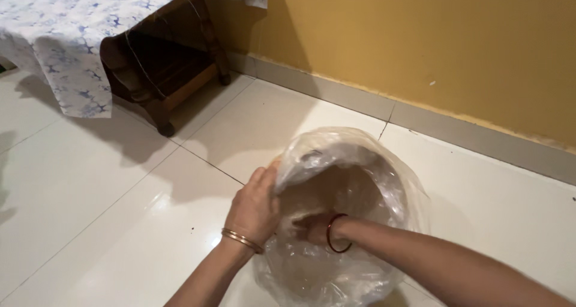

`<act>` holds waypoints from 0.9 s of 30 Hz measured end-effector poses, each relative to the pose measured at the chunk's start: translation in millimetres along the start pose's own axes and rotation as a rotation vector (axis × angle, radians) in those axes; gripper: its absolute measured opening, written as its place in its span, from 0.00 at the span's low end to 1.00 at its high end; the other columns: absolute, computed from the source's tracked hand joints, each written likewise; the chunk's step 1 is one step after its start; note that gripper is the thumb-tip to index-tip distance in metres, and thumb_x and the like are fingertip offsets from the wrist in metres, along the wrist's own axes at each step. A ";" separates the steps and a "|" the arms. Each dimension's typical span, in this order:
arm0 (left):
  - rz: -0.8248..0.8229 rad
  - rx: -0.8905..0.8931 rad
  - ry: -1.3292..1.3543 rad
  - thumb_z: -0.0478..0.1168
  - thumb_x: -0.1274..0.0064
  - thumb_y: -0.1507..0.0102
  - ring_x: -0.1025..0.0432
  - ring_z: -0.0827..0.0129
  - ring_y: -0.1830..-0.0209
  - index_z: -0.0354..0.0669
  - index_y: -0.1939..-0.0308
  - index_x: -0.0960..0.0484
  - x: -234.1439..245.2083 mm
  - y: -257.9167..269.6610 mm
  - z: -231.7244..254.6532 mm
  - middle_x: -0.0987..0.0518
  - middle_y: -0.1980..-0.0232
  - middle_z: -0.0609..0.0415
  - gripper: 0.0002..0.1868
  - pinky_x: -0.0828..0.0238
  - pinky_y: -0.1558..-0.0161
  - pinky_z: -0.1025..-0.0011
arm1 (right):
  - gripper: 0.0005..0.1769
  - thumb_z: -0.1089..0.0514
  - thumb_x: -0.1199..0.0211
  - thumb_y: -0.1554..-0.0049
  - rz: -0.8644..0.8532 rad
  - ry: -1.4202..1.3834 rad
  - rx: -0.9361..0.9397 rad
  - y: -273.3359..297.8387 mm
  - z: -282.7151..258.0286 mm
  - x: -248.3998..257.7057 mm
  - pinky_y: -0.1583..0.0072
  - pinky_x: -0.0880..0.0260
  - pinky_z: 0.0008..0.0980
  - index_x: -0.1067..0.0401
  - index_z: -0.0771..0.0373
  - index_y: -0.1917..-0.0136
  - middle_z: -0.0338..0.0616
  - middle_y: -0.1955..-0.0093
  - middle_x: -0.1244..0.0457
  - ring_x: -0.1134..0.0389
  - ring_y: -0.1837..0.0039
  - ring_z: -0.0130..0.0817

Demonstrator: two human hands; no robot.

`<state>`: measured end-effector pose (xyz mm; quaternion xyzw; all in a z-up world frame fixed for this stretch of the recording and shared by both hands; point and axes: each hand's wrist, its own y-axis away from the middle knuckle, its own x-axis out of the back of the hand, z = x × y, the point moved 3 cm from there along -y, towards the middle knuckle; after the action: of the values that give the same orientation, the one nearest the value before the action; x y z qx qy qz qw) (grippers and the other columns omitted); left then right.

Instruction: The person places a clear plastic bag into a beige cylindrical bin and repeatedly adjusts it by hand. They smooth the bag along the interior walls and tuck the edges over the rim to fit the bag snugly inside the bin.

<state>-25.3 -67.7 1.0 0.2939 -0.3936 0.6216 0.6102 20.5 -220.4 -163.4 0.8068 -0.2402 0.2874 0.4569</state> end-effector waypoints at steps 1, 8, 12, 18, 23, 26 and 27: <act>0.013 -0.029 0.000 0.29 0.54 0.43 0.22 0.51 0.55 0.43 0.31 0.32 -1.1 1.0 4.1 0.25 0.41 0.46 0.33 0.25 0.47 0.60 | 0.32 0.36 0.57 0.36 -0.117 -0.105 -0.108 -11.6 10.7 -14.5 0.24 0.47 0.36 0.37 0.54 0.27 0.40 0.25 0.42 0.44 0.23 0.35; 0.017 -0.041 0.014 0.30 0.53 0.42 0.23 0.50 0.57 0.46 0.31 0.32 6.0 0.3 7.3 0.25 0.43 0.47 0.33 0.24 0.50 0.58 | 0.34 0.34 0.62 0.35 0.045 0.552 0.103 -39.0 57.3 -28.0 0.25 0.56 0.58 0.38 0.53 0.27 0.44 0.25 0.43 0.46 0.24 0.47; 0.061 -0.090 0.001 0.31 0.50 0.44 0.24 0.48 0.56 0.44 0.31 0.33 9.1 1.1 1.5 0.26 0.43 0.46 0.34 0.26 0.50 0.56 | 0.30 0.38 0.58 0.35 -0.019 0.463 0.158 -68.4 49.5 -22.2 0.30 0.45 0.51 0.34 0.57 0.31 0.49 0.33 0.36 0.36 0.31 0.46; 0.061 -0.037 0.030 0.31 0.51 0.43 0.25 0.47 0.52 0.45 0.31 0.34 4.7 -4.5 -7.4 0.27 0.42 0.45 0.34 0.26 0.48 0.57 | 0.25 0.42 0.52 0.36 -0.156 -0.194 0.233 -80.2 15.6 -42.0 0.35 0.35 0.44 0.29 0.60 0.37 0.52 0.37 0.34 0.34 0.36 0.47; 0.030 0.018 0.000 0.31 0.52 0.40 0.25 0.49 0.48 0.45 0.31 0.33 8.8 -14.2 -13.3 0.25 0.44 0.46 0.31 0.27 0.44 0.59 | 0.32 0.35 0.62 0.35 -0.024 0.131 0.216 -64.7 -2.1 -38.7 0.32 0.41 0.48 0.28 0.57 0.36 0.51 0.35 0.34 0.35 0.35 0.50; 0.058 0.000 0.009 0.30 0.51 0.41 0.26 0.49 0.48 0.43 0.32 0.32 12.8 -22.4 -19.1 0.24 0.44 0.45 0.31 0.28 0.44 0.58 | 0.33 0.34 0.63 0.35 -0.138 0.285 0.140 -38.7 -30.3 -4.0 0.32 0.40 0.51 0.31 0.55 0.32 0.53 0.33 0.36 0.35 0.33 0.54; 0.086 -0.028 0.016 0.30 0.50 0.42 0.26 0.48 0.48 0.42 0.32 0.31 15.2 -24.8 -21.9 0.25 0.44 0.44 0.31 0.29 0.44 0.58 | 0.33 0.34 0.62 0.35 -0.166 0.313 0.124 -23.3 -39.5 10.3 0.33 0.39 0.51 0.30 0.55 0.32 0.52 0.33 0.36 0.35 0.33 0.54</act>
<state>0.6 -42.4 5.8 0.2631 -0.4097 0.6442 0.5899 33.4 -176.2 -153.8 0.7959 -0.0804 0.3852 0.4601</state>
